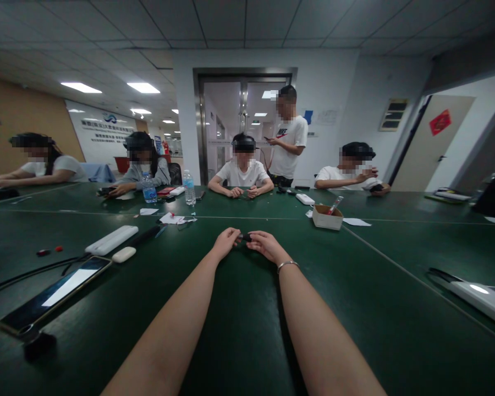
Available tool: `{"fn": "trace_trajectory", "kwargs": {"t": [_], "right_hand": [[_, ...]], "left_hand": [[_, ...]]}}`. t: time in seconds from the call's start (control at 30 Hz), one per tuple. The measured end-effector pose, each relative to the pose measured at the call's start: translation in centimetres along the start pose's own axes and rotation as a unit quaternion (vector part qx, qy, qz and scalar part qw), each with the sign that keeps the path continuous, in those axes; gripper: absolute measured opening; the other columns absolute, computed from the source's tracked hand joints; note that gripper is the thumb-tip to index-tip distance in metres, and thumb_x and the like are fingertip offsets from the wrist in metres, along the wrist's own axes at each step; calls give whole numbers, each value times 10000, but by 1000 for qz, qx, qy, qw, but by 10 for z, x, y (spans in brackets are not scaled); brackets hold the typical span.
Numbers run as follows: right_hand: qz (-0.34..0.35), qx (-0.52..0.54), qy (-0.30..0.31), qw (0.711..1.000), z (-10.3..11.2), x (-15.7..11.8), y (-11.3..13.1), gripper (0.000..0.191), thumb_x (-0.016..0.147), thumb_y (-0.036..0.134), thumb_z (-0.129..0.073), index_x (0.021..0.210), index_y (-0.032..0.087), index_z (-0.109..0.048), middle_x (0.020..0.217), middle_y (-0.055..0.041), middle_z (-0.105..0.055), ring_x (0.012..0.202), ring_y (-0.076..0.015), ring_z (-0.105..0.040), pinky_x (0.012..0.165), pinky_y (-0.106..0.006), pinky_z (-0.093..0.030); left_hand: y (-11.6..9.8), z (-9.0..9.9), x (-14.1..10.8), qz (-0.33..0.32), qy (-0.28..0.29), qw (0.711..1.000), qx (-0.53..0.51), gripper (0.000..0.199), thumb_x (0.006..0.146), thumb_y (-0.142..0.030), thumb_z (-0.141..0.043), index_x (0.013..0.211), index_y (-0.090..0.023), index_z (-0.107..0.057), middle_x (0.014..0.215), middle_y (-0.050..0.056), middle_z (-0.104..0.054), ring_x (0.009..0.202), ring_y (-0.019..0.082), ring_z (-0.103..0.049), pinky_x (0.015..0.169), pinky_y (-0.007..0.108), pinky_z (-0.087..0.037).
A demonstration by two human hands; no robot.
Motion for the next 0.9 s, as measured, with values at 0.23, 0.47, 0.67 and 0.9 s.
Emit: {"fn": "trace_trajectory", "kwargs": {"t": [0.23, 0.47, 0.67, 0.9], "right_hand": [[3, 3, 11, 1000, 0, 0, -1, 99, 755, 49, -620, 837, 93, -587, 696, -59, -663, 580, -147, -674, 587, -240, -576], [4, -3, 15, 1000, 0, 1, -2, 90, 770, 37, -588, 840, 92, -593, 704, -70, -668, 594, -156, -679, 604, -252, -576], [-1, -6, 20, 1000, -1, 0, -2, 93, 775, 36, -583, 849, 93, -588, 699, -67, -666, 589, -152, -677, 592, -242, -574], [-5, -9, 17, 1000, 0, 1, -3, 89, 777, 37, -583, 849, 88, -594, 682, -68, -663, 582, -148, -672, 592, -240, -574]], "left_hand": [[1, 2, 1, -14, -17, 1000, 12, 226, 779, -337, -530, 883, -146, -591, 749, 29, -613, 620, 102, -537, 572, 213, -423], [-3, 1, -1, -8, -12, 1000, 10, 196, 773, -291, -520, 878, -142, -593, 734, 25, -609, 592, 99, -520, 568, 220, -408], [-3, 0, -1, -6, -7, 1000, 15, 181, 764, -260, -512, 870, -139, -593, 740, 27, -597, 608, 100, -516, 562, 214, -395], [4, 0, 4, -22, -4, 1000, 14, 223, 760, -323, -519, 889, -155, -587, 761, 23, -599, 634, 110, -528, 567, 218, -396]]}}
Point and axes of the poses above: each hand's wrist, its own x-axis towards the middle knuckle, its own z-axis out of the back of the hand, y = z × x, the point moved 7 cm from there along x, towards the middle knuckle
